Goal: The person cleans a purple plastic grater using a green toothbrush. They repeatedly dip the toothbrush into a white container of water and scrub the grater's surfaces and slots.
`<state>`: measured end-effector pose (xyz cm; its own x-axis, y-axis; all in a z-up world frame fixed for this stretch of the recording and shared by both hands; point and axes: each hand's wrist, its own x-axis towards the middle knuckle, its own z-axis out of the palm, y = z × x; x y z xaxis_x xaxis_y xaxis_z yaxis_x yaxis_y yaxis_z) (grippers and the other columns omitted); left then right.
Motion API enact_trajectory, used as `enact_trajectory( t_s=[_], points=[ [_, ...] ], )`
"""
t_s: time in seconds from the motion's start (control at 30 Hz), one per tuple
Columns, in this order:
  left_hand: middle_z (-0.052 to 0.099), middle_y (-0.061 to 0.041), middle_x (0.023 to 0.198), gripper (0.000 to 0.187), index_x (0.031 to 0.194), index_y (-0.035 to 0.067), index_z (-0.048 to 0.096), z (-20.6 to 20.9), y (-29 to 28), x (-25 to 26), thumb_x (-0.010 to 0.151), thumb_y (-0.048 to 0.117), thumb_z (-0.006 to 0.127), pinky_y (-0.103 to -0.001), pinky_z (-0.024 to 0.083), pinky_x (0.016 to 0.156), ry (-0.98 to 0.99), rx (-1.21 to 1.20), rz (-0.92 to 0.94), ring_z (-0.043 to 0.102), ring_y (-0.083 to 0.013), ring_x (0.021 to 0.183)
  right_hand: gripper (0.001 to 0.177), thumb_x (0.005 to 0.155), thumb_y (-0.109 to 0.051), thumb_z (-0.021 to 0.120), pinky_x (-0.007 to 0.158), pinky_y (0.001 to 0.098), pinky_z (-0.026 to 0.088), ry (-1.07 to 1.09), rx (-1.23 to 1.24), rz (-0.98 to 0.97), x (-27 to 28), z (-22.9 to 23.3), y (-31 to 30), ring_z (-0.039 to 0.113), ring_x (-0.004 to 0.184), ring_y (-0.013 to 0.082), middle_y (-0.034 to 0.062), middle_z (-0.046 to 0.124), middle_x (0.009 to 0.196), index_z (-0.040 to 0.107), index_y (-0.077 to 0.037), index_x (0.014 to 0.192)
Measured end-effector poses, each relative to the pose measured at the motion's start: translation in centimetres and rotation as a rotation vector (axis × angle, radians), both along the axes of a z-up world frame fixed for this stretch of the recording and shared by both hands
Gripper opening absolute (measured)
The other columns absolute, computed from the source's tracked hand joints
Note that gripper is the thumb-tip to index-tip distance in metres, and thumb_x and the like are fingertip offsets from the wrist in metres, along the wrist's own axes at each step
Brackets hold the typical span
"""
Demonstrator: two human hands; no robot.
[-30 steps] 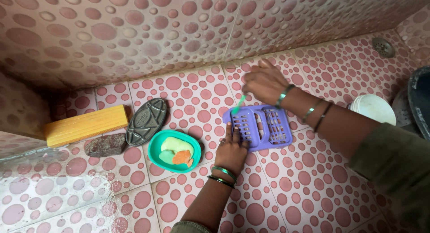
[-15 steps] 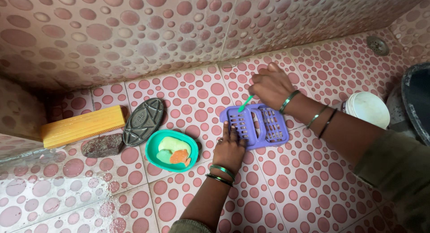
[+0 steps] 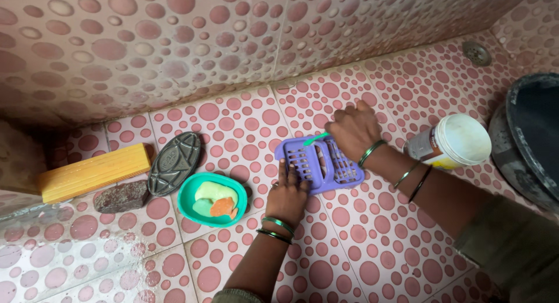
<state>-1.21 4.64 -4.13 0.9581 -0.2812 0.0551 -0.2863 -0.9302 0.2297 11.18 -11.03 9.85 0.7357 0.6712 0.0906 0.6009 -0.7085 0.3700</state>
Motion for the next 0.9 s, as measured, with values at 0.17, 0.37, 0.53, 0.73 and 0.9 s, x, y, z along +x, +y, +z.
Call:
enact_trajectory(
  t_s=[0.17,0.37,0.53,0.73,0.9],
  points=[
    [0.042,-0.03,0.151,0.033,0.117,0.008,0.067,0.6,0.2,0.0,0.084,0.009,0.063,-0.05,0.058,0.087,0.004,0.003,-0.025,0.033,-0.0502,0.145,0.012,0.077,-0.017,0.065,0.075,0.04,0.05,-0.058,0.001,0.084,-3.5,0.2,-0.5,0.071,0.081,0.0235,0.0068,0.072,0.084,0.077,-0.015,0.081],
    [0.051,-0.024,0.144,0.032,0.118,0.008,0.067,1.5,0.6,-0.1,0.087,0.007,0.063,-0.047,0.061,0.081,0.02,-0.005,-0.025,0.034,-0.0486,0.147,0.015,0.078,-0.015,0.066,0.068,0.0438,0.055,0.123,0.065,-0.15,-5.9,-0.8,-1.3,0.072,0.079,0.0267,0.0103,0.072,0.094,0.076,-0.013,0.09],
    [0.057,-0.018,0.13,0.027,0.109,0.007,0.071,1.8,0.7,-0.2,0.083,0.008,0.064,-0.046,0.061,0.083,0.015,-0.003,-0.037,0.04,-0.0482,0.141,0.03,0.083,-0.005,0.062,0.061,0.0476,0.058,0.312,0.214,-0.304,-8.8,-3.3,0.7,0.073,0.077,0.0337,0.016,0.07,0.105,0.074,-0.011,0.11],
    [0.062,-0.007,0.125,0.017,0.099,0.007,0.074,2.5,1.0,-0.4,0.088,0.011,0.062,-0.046,0.06,0.081,-0.097,-0.018,-0.029,0.047,-0.0441,0.138,0.038,0.084,-0.001,0.059,0.065,0.051,0.057,0.392,0.537,-0.457,-12.6,-4.7,0.8,0.072,0.074,0.0383,0.0105,0.071,0.109,0.073,-0.013,0.117],
    [0.061,-0.008,0.129,0.02,0.101,0.006,0.075,2.8,1.2,-0.4,0.087,0.012,0.061,-0.047,0.056,0.089,-0.104,-0.07,-0.038,0.046,-0.043,0.138,0.033,0.088,-0.005,0.06,0.068,0.0489,0.058,0.377,0.594,-0.452,-13.6,-5.3,0.6,0.072,0.074,0.0377,0.0116,0.071,0.113,0.072,-0.012,0.118]
  ],
)
